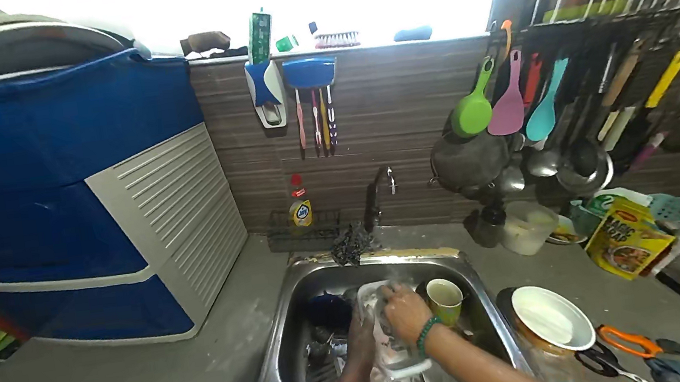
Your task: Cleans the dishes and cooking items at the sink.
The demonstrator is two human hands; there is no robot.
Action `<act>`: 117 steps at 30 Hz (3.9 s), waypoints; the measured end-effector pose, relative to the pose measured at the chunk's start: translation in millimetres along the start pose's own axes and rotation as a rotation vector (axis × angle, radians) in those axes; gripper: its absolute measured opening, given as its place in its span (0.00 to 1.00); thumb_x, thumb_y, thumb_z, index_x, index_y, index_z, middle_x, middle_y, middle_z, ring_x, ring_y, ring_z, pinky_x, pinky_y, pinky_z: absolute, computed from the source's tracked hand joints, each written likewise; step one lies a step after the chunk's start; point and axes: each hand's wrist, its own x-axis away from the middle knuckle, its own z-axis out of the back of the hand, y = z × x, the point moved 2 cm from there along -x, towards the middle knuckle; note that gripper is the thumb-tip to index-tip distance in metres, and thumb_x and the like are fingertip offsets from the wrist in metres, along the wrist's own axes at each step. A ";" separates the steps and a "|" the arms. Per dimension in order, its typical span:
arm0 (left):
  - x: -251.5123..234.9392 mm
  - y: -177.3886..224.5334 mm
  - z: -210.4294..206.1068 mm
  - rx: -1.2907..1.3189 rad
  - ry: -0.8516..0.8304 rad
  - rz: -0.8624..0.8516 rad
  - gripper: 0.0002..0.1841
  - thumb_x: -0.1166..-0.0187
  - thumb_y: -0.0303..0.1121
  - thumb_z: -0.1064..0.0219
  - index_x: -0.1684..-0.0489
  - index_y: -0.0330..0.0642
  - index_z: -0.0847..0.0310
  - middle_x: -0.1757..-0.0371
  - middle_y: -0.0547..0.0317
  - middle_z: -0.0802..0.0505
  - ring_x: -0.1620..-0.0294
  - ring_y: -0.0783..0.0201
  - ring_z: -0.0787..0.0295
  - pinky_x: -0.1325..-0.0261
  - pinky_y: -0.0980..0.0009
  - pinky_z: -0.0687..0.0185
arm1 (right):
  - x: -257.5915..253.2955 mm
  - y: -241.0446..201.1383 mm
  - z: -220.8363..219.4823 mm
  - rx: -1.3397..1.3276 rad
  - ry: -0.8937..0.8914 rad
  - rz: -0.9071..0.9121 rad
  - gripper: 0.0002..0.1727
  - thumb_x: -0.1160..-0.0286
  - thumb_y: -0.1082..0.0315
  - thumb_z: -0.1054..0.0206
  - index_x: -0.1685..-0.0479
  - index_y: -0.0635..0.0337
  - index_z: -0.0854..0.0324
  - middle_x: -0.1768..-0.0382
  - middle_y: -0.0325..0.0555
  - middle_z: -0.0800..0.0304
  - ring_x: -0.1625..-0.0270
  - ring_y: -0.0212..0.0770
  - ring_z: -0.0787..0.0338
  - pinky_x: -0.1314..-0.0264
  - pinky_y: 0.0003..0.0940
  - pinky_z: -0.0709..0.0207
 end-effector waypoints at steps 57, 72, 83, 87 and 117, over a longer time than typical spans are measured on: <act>-44.9 -65.1 -112.8 -1.147 -0.685 0.093 0.22 0.21 0.35 0.32 0.36 0.25 0.19 0.31 0.28 0.16 0.26 0.35 0.21 0.24 0.39 0.27 | 120.4 255.3 -35.4 -0.194 -0.027 -0.576 0.19 0.20 0.66 0.32 0.33 0.62 0.15 0.30 0.64 0.15 0.24 0.63 0.18 0.19 0.62 0.29; -19.6 -20.8 -62.8 -0.236 -0.267 0.226 0.26 0.03 0.41 0.59 0.14 0.31 0.40 0.25 0.28 0.22 0.30 0.40 0.19 0.31 0.46 0.21 | 70.2 64.7 -69.1 -0.764 0.233 -0.178 0.21 0.19 0.74 0.40 0.30 0.70 0.17 0.23 0.66 0.21 0.19 0.60 0.22 0.13 0.51 0.34; -7.8 -11.2 -20.0 -0.159 -0.239 0.174 0.30 0.02 0.46 0.63 0.15 0.31 0.38 0.28 0.31 0.20 0.34 0.45 0.17 0.34 0.49 0.20 | 43.5 34.8 -73.4 -0.913 0.226 0.120 0.16 0.24 0.79 0.43 0.47 0.75 0.11 0.29 0.64 0.17 0.21 0.54 0.21 0.15 0.45 0.33; -7.4 -5.6 -22.7 -0.176 -0.247 0.179 0.29 0.03 0.48 0.62 0.15 0.35 0.37 0.32 0.32 0.17 0.42 0.45 0.14 0.44 0.49 0.15 | 49.9 38.3 -54.6 -0.224 0.125 0.072 0.22 0.16 0.69 0.42 0.26 0.57 0.16 0.16 0.52 0.26 0.14 0.60 0.30 0.17 0.65 0.39; 23.7 28.3 -58.3 0.263 0.054 0.103 0.17 0.05 0.31 0.53 0.36 0.26 0.24 0.53 0.45 0.11 0.57 0.63 0.13 0.50 0.65 0.14 | 26.7 42.1 -37.1 -0.964 0.568 -0.203 0.23 0.12 0.71 0.46 0.21 0.66 0.23 0.21 0.61 0.21 0.17 0.56 0.24 0.11 0.50 0.37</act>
